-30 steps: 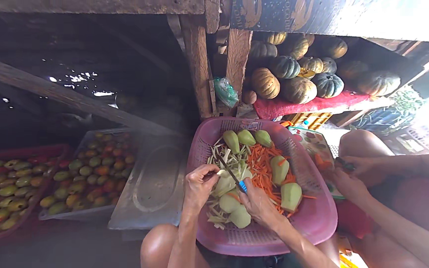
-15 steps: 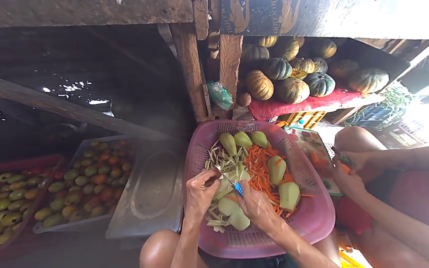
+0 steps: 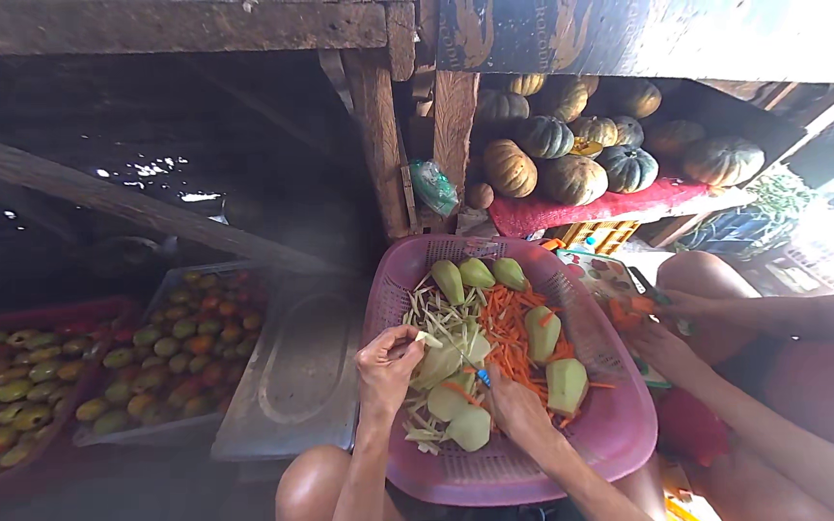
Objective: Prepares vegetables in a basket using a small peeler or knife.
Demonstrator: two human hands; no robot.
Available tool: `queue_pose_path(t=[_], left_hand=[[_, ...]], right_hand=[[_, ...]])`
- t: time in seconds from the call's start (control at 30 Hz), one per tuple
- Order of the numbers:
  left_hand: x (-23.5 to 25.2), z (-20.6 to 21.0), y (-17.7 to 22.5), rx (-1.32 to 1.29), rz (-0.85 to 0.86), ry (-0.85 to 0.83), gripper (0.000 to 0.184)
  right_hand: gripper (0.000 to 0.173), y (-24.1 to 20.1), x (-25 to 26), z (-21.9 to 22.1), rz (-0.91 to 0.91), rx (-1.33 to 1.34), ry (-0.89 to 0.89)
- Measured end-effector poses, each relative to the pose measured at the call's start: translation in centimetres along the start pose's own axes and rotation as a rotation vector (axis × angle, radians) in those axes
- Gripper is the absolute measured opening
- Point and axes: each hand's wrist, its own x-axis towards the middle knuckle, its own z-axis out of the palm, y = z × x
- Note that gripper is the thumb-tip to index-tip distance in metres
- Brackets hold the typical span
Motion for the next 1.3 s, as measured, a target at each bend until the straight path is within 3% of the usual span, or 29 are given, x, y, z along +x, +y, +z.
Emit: queue_pose_path(t=[0.07, 0.13, 0.27, 0.33, 0.47, 0.63, 0.73, 0.87, 0.93, 1.0, 1.17, 1.23, 1.3], left_hand=[[0.1, 0.1, -0.1, 0.014, -0.070, 0.058, 0.012], [-0.2, 0.6, -0.2, 0.032, -0.141, 0.077, 0.014], [-0.9, 1.9, -0.3, 0.141, -0.124, 0.093, 0.014], [-1.2, 2.2, -0.3, 0.190, -0.079, 0.100, 0.013], [-1.3, 2.3, -0.2, 0.156, -0.036, 0.111, 0.012], [-1.4, 2.4, -0.3, 0.106, -0.023, 0.089, 0.012], [-1.5, 2.8, -0.3, 0.045, -0.040, 0.099, 0.013], [-0.5, 1.5, -0.1, -0.020, -0.111, 0.113, 0.014], [-0.2, 0.3, -0.1, 0.267, -0.263, -0.067, 0.015], [-0.1, 0.4, 0.3, 0.521, -0.428, -0.427, 0.027], [-3.4, 4.8, -1.6, 0.696, -0.256, -1.216, 0.024], [-5.1, 6.5, -2.6, 0.909, -0.257, -1.385, 0.050], [-6.3, 7.2, -3.4, 0.994, -0.197, -1.426, 0.066]], right_hand=[[0.041, 0.2, -0.1, -0.3, 0.046, 0.045, -0.028], [0.041, -0.5, -1.0, -0.6, -0.003, 0.128, 0.057], [0.032, -2.5, -1.5, 0.7, -0.305, 0.219, 0.507], [0.029, -3.2, -0.8, 1.3, -0.394, 0.204, 0.639], [0.029, -4.1, -0.4, 0.9, -0.350, 0.148, 0.611], [0.025, -3.1, -0.2, 1.6, -0.368, 0.089, 0.706], [0.027, -2.4, -0.4, 1.3, -0.315, 0.083, 0.592], [0.039, -0.8, 0.0, -0.5, 0.002, 0.009, -0.008], [0.042, 0.6, 0.0, -1.3, 0.088, -0.001, -0.045], [0.045, 2.1, -0.5, -2.6, 0.139, 0.039, 0.012], [0.043, 4.6, -2.1, -5.7, 0.175, 0.194, 0.161], [0.042, 5.3, -2.6, -5.6, 0.150, 0.244, 0.198], [0.041, 5.8, -3.0, -4.9, 0.113, 0.264, 0.223]])
